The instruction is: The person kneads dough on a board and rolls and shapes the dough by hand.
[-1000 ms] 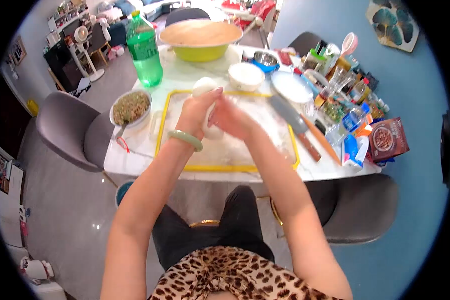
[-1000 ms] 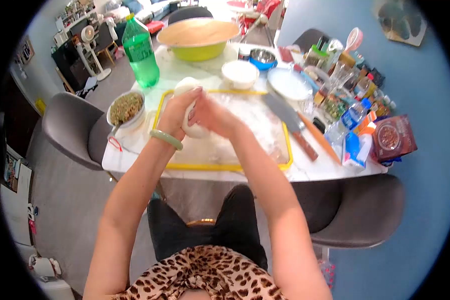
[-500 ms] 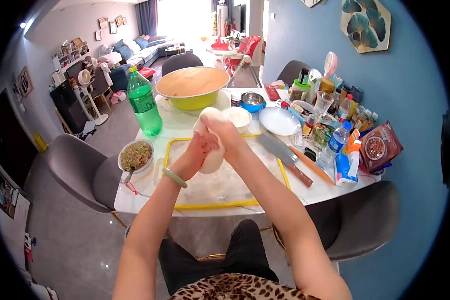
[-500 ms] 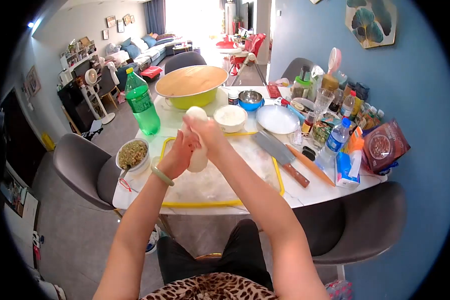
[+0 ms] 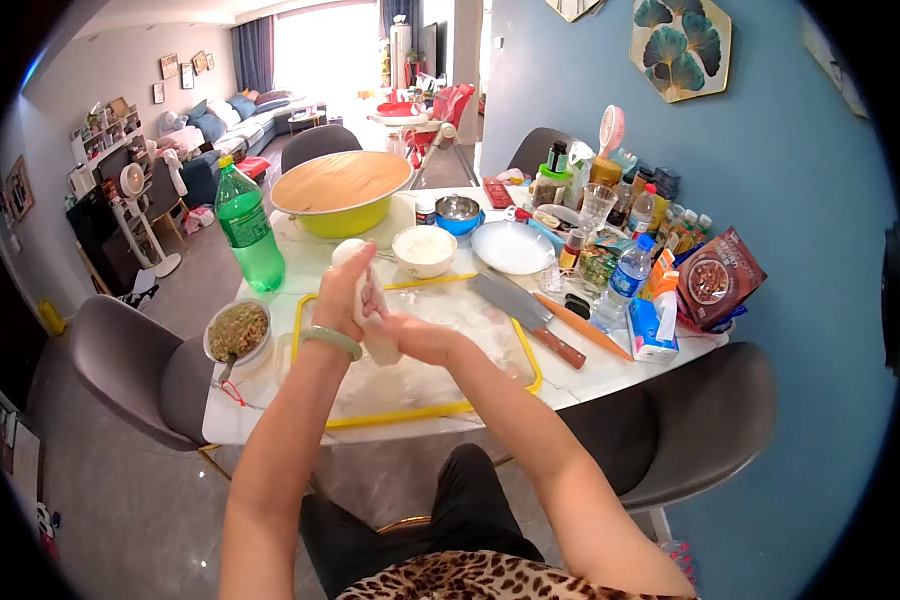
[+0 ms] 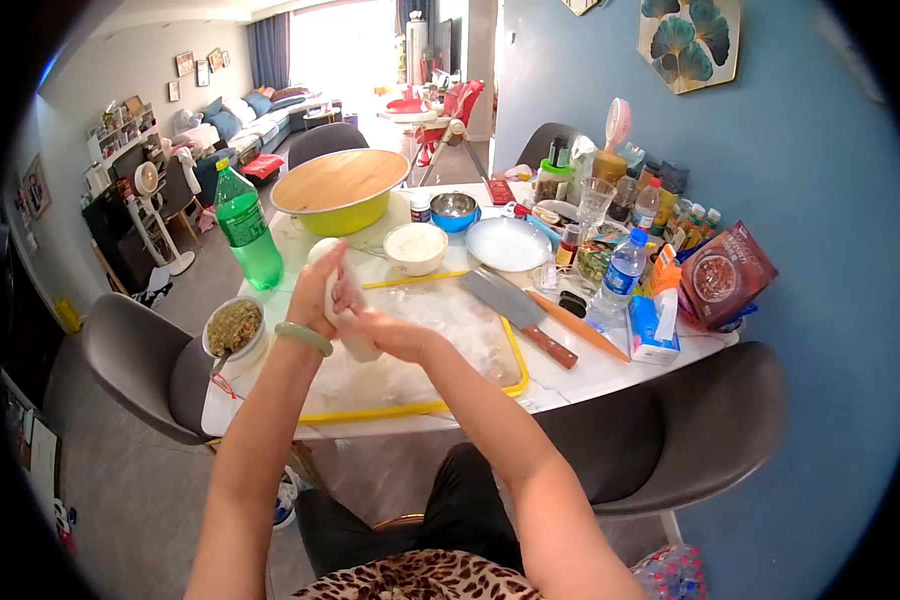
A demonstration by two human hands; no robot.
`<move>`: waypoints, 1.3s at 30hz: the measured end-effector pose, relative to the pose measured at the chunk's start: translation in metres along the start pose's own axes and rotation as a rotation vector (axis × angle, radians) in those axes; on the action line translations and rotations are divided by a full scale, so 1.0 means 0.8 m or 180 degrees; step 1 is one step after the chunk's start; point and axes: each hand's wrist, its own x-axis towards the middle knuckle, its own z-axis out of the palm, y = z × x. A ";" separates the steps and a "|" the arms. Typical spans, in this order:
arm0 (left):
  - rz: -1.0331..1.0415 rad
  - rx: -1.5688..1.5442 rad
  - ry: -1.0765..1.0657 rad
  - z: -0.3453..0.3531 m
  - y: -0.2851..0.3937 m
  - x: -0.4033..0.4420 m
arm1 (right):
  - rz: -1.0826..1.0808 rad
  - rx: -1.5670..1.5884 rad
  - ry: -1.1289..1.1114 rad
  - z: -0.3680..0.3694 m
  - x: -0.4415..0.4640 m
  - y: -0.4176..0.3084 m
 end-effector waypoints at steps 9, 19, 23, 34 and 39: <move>-0.0471 -0.0728 -0.0834 -0.039 -0.015 0.024 | -0.0367 0.0258 0.1134 0.034 -0.025 -0.053; -0.0371 0.0129 -0.2169 -0.037 -0.017 -0.023 | -0.0395 0.1210 0.0552 -0.025 0.046 -0.098; -0.0430 -0.0103 -0.1404 -0.030 -0.025 -0.020 | -0.0658 0.1674 0.0237 -0.032 0.049 -0.044; -0.0623 -0.1115 -0.0509 -0.015 -0.014 -0.010 | 0.0109 -0.0120 -0.0180 0.021 -0.052 -0.031; -0.0450 -0.1335 -0.0449 -0.031 -0.015 -0.001 | -0.0255 0.0328 0.0712 0.028 -0.037 -0.055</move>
